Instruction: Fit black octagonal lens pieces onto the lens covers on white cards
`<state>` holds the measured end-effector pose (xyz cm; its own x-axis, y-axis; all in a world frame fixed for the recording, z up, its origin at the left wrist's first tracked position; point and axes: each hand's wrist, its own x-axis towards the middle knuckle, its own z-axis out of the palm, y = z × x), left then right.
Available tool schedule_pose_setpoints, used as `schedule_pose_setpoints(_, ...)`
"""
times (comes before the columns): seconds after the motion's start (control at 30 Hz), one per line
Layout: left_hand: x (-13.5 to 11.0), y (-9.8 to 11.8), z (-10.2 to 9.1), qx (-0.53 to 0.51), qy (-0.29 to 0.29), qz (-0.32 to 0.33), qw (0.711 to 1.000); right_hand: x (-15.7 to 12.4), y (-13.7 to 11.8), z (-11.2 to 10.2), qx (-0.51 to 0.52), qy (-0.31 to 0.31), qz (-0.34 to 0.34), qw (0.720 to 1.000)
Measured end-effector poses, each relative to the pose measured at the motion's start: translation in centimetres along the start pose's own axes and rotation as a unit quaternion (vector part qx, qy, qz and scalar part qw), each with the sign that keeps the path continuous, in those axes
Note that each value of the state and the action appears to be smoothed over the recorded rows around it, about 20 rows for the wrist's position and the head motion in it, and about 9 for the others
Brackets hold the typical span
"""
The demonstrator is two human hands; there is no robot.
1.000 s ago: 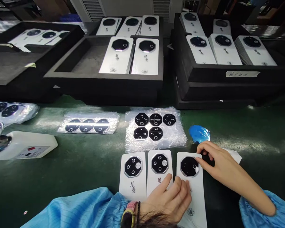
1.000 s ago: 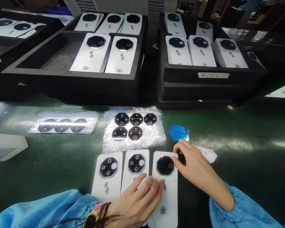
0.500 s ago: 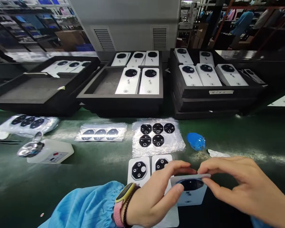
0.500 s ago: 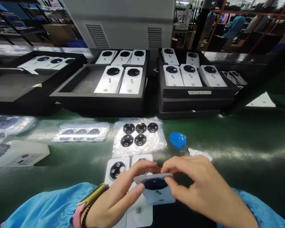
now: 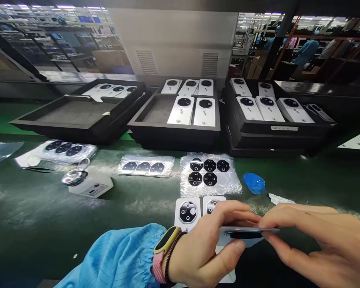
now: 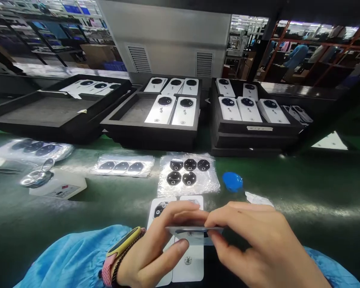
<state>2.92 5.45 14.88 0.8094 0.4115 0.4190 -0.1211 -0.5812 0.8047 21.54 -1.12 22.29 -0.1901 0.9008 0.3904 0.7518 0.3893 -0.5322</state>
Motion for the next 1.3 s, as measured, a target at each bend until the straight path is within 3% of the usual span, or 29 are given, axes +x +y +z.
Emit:
schedule_pose_setpoints(0.1, 0.1, 0.2, -0.6, -0.034, 0.063, 0.039, 0.997, 1.3, 0.1, -0.2, 0.052, 0.012, 0.05, 0.997)
schedule_pose_setpoints(0.2, 0.4, 0.4, -1.3, 0.037, 0.123, 0.057, 0.99, 2.6, 0.4, 0.1, 0.116, 0.027, 0.095, 0.988)
schedule_pose_setpoints(0.4, 0.9, 1.0, -2.4, 0.17, 0.187, 0.101, 0.962, 4.0, 0.2, 1.0, 0.148, -0.002, 0.033, 0.988)
schedule_pose_setpoints(0.63, 1.1, 0.6, -2.7, 0.197, 0.172, 0.132, 0.956, 3.6, 1.2, 0.9, 0.16, 0.008, 0.017, 0.987)
schedule_pose_setpoints(0.83, 1.1, -0.8, -2.4, 0.129, 0.143, 0.133, 0.972, 3.3, 1.5, 0.8, 0.15, -0.025, 0.081, 0.985)
schedule_pose_setpoints(0.97, 1.0, -0.8, -2.4, 0.102, 0.147, 0.129, 0.975, 3.5, 2.0, 1.0, 0.143, -0.029, 0.076, 0.986)
schedule_pose_setpoints(1.03, 1.0, -0.5, -2.5, 0.098, 0.155, 0.116, 0.976, 3.6, 2.1, 1.3, 0.12, -0.015, 0.054, 0.991)
schedule_pose_setpoints(1.13, 1.0, -0.3, -2.6, 0.089, 0.175, 0.087, 0.977, 3.4, 1.8, 1.9, 0.034, 0.081, -0.022, 0.996)
schedule_pose_setpoints(1.2, 0.9, -0.2, -2.5, 0.081, 0.194, 0.075, 0.975, 3.1, 1.4, 2.5, -0.046, 0.143, -0.078, 0.986)
schedule_pose_setpoints(1.3, 0.9, -0.2, -2.5, 0.075, 0.216, 0.071, 0.971, 2.4, 0.9, 3.4, -0.13, 0.168, -0.117, 0.97)
